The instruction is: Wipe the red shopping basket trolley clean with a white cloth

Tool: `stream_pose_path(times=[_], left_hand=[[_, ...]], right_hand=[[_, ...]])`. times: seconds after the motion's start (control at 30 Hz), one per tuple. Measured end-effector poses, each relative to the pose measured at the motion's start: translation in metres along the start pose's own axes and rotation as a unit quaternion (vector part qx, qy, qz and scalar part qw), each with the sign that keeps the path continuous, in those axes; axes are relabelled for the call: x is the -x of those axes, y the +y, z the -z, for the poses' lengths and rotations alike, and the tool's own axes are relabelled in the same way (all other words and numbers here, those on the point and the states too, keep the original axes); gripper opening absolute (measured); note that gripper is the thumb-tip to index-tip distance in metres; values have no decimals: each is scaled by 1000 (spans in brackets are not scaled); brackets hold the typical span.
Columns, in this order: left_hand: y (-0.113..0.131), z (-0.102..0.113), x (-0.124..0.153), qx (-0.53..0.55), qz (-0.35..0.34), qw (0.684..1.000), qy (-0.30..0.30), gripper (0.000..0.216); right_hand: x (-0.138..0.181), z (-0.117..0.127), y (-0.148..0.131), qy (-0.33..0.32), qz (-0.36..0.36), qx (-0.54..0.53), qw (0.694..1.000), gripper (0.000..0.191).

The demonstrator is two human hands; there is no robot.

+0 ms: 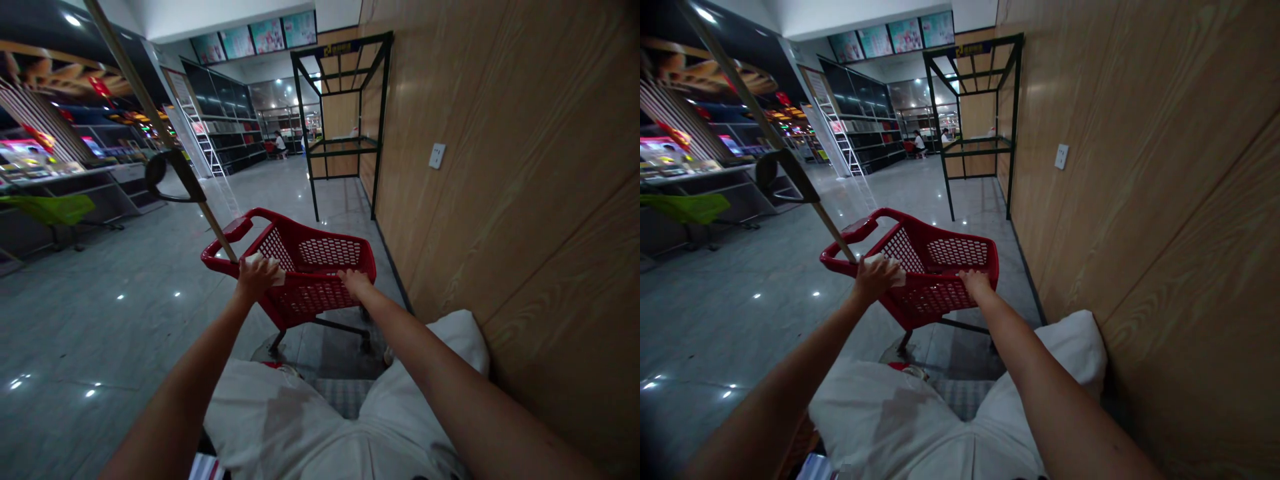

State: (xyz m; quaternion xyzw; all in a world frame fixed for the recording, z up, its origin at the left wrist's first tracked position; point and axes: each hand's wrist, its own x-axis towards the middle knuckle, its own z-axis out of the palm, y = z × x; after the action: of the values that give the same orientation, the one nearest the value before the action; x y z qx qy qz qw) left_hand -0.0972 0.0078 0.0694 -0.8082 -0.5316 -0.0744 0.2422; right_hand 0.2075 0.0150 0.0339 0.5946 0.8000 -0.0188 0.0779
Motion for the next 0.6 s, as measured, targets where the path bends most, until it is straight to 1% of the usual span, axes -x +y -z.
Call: stream_pose_path(times=[0.03, 0.1, 0.2, 0.3, 0.37, 0.4, 0.47, 0.53, 0.6], left_hand=[[-6, 1, 3, 2, 9, 1000, 10, 31], [-4, -1, 6, 13, 40, 999, 31, 29], [20, -9, 2, 22, 70, 996, 52, 28], [48, -16, -7, 14, 41, 998, 47, 30], [58, -17, -11, 19, 2, 999, 40, 31], [58, -16, -12, 24, -23, 999, 38, 31], [50, -11, -10, 31, -79, 995, 43, 34], [33, -3, -6, 24, -120, 991, 60, 38], [11, 6, 1, 13, -144, 986, 82, 40]], right_hand=[[-1, -1, 0, 2, -2, -1, 1000, 66], [-1, -3, 0, 9, -6, -2, 1000, 61], [1, -11, -2, 40, -16, 3, 999, 48], [7, -24, -1, 93, -10, 17, 995, 44], [9, -33, 4, 109, -12, 26, 994, 46], [10, -36, 8, 107, -15, 28, 994, 47], [7, -40, 19, 99, -27, 32, 994, 49], [1, -40, 33, 90, -49, 35, 994, 49], [-7, -36, 46, 71, -92, 34, 993, 50]])
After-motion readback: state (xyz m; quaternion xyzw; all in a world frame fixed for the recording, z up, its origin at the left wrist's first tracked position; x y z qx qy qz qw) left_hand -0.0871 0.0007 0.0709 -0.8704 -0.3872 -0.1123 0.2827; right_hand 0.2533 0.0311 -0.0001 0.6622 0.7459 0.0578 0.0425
